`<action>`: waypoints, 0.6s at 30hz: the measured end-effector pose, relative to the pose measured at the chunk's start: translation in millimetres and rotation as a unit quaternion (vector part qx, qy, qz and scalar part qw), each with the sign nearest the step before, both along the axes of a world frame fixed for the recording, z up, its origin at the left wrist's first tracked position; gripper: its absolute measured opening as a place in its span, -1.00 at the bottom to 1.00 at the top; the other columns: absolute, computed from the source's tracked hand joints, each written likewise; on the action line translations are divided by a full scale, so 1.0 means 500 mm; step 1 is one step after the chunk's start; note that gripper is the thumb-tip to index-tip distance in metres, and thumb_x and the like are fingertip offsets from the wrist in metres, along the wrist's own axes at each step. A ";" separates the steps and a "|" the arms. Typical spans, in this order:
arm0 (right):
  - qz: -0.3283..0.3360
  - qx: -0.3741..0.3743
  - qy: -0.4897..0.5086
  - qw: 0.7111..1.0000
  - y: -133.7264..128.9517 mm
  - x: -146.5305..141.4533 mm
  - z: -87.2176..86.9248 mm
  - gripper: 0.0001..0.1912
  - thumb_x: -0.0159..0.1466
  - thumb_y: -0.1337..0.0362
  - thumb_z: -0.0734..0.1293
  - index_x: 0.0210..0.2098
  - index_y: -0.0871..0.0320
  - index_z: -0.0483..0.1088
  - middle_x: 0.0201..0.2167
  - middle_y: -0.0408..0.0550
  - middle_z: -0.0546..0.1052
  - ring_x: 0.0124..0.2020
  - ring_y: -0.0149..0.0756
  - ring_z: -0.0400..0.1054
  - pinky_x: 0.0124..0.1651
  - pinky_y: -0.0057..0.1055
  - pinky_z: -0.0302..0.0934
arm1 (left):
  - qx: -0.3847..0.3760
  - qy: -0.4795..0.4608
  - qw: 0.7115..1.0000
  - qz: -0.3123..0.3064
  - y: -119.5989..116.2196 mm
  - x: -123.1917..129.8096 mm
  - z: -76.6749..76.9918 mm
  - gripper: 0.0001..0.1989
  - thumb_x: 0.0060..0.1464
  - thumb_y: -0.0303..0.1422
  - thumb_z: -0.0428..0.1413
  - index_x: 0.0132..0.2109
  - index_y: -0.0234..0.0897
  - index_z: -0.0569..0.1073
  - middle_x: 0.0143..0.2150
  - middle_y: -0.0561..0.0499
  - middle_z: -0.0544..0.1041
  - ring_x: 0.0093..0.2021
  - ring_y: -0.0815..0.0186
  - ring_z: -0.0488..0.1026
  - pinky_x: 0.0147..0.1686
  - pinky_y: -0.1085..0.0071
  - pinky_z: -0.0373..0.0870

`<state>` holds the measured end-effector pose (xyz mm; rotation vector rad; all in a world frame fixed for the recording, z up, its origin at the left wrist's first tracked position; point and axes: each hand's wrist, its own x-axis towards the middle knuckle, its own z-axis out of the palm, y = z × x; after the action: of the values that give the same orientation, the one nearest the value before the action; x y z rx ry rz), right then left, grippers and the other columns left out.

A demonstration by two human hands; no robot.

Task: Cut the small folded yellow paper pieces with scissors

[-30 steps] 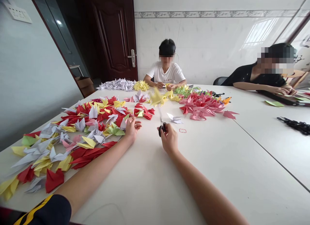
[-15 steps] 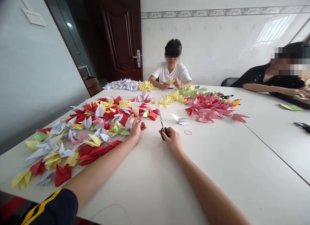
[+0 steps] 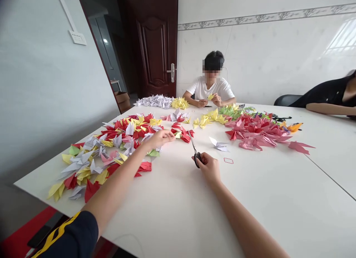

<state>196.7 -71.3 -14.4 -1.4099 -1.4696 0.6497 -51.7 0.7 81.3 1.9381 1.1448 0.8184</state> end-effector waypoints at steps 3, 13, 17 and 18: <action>-0.001 0.032 -0.004 0.999 0.004 0.000 -0.007 -0.54 0.13 -0.13 0.38 -0.54 0.13 0.29 -0.65 -0.22 0.20 -0.58 -0.43 -0.02 -0.52 -0.45 -0.11 | 0.056 0.105 0.986 0.115 0.040 -0.100 0.056 -0.70 0.03 -0.15 0.18 -0.18 -0.26 0.56 -0.30 -0.06 0.57 -0.40 0.29 0.43 -0.34 0.39 0.30; 0.033 0.076 -0.036 0.996 0.006 -0.006 -0.018 -0.53 0.12 -0.14 0.38 -0.55 0.12 0.22 -0.63 -0.22 0.17 -0.57 -0.43 -0.04 -0.53 -0.45 -0.09 | 0.126 0.222 0.880 0.401 0.196 -0.344 0.055 -0.81 -0.08 -0.53 0.08 -0.27 -0.34 0.53 -0.19 -0.25 0.59 -0.11 0.08 0.49 -0.10 0.30 0.33; 0.032 0.082 -0.043 0.995 0.005 -0.008 -0.015 -0.54 0.12 -0.11 0.38 -0.56 0.11 0.20 -0.63 -0.23 0.15 -0.57 -0.42 -0.05 -0.54 -0.45 -0.10 | 0.092 0.128 0.907 0.391 0.197 -0.379 0.059 -0.90 -0.23 -0.54 0.13 -0.46 -0.29 0.49 -0.41 -0.12 0.57 -0.30 0.17 0.47 -0.17 0.33 0.34; 0.032 0.082 -0.043 0.995 0.005 -0.008 -0.015 -0.54 0.12 -0.11 0.38 -0.56 0.11 0.19 -0.63 -0.23 0.14 -0.57 -0.43 -0.05 -0.54 -0.45 -0.10 | 0.084 0.108 0.913 0.384 0.194 -0.382 0.059 -0.91 -0.26 -0.54 0.15 -0.50 -0.29 0.48 -0.45 -0.09 0.56 -0.34 0.19 0.46 -0.19 0.32 0.34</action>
<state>192.9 -68.8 -22.0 -1.2822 -1.6047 0.5003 -242.6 97.8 110.9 1.7218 2.0962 1.1437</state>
